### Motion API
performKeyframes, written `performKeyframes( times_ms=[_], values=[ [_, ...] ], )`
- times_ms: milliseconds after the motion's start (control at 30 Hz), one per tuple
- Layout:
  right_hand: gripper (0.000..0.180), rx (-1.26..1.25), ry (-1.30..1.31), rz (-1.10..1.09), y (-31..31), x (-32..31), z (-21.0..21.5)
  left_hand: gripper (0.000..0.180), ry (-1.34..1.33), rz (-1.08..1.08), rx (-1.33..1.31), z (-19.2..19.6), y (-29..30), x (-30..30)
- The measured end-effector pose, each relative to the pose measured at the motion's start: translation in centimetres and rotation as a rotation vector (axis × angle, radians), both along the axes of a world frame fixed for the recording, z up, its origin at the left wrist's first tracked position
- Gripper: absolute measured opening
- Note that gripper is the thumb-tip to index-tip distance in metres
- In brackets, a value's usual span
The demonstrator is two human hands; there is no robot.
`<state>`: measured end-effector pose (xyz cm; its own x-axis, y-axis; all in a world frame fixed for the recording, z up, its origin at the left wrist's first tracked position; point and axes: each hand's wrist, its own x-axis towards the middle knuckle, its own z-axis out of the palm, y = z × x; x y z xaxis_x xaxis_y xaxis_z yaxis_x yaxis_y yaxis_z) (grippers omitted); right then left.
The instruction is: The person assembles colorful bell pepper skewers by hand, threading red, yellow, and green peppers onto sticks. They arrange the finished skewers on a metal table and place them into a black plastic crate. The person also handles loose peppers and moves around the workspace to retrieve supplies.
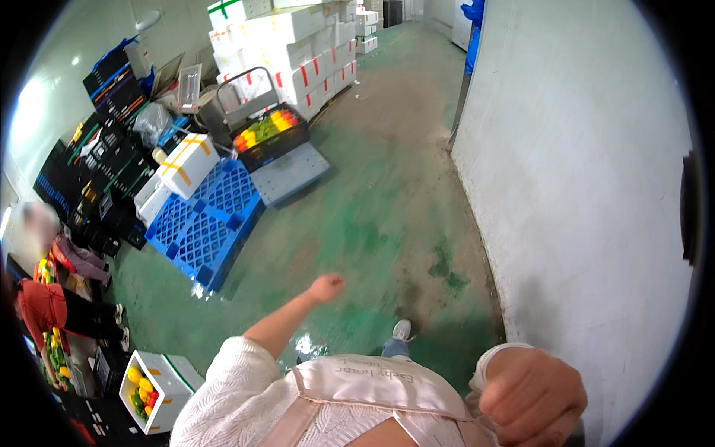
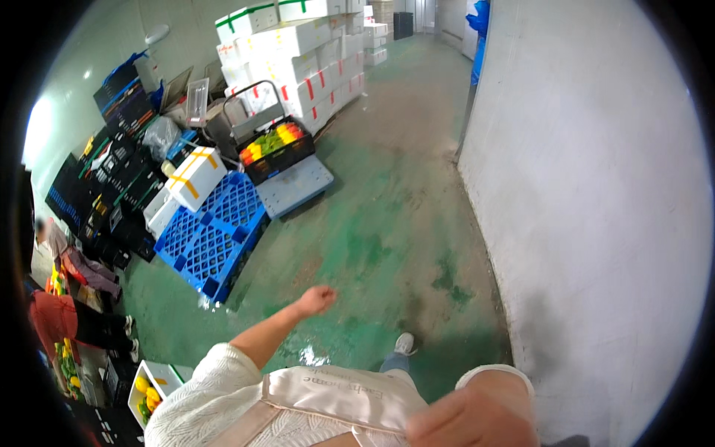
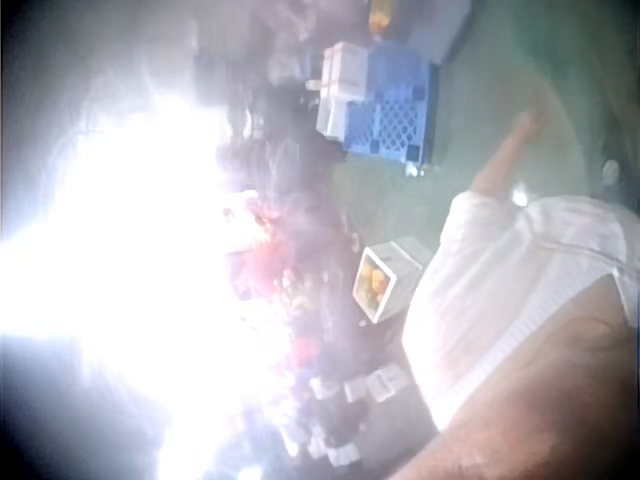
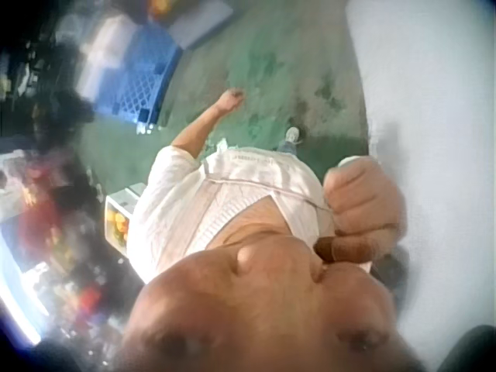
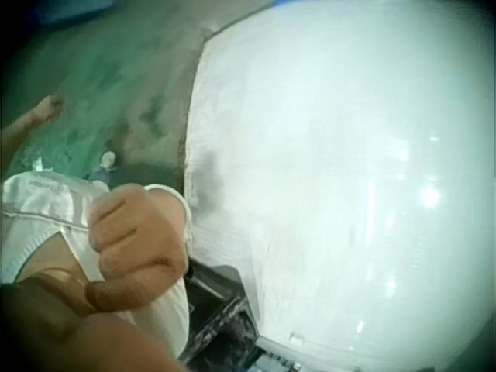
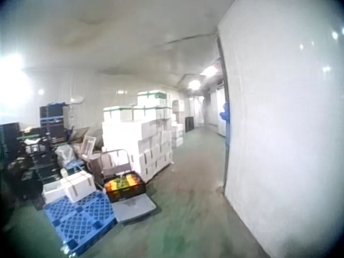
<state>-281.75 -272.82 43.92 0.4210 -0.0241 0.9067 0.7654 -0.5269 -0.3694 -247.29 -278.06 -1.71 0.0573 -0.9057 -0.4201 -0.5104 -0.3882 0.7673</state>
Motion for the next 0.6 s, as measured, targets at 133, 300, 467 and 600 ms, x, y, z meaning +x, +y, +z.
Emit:
performKeyframes(
  times_ms=[133,300,467,600],
  values=[
    [0.011,0.079,-0.012,0.093,-12.9,-1.6,-0.5,0.030,-0.191,-0.144,0.424,-4.7,2.6,1.5],
    [0.008,0.223,0.102,0.080,-27.5,-2.7,-0.8,0.022,-0.418,-0.696,0.500,-12.1,5.4,6.4],
    [0.017,0.193,0.080,0.113,-41.2,1.5,-2.9,0.022,-0.064,0.173,0.953,-8.7,-0.2,6.7],
    [0.013,0.186,0.105,0.127,-51.9,5.4,-2.7,0.021,-0.038,0.114,0.932,-11.5,-10.8,8.6]
  ],
)
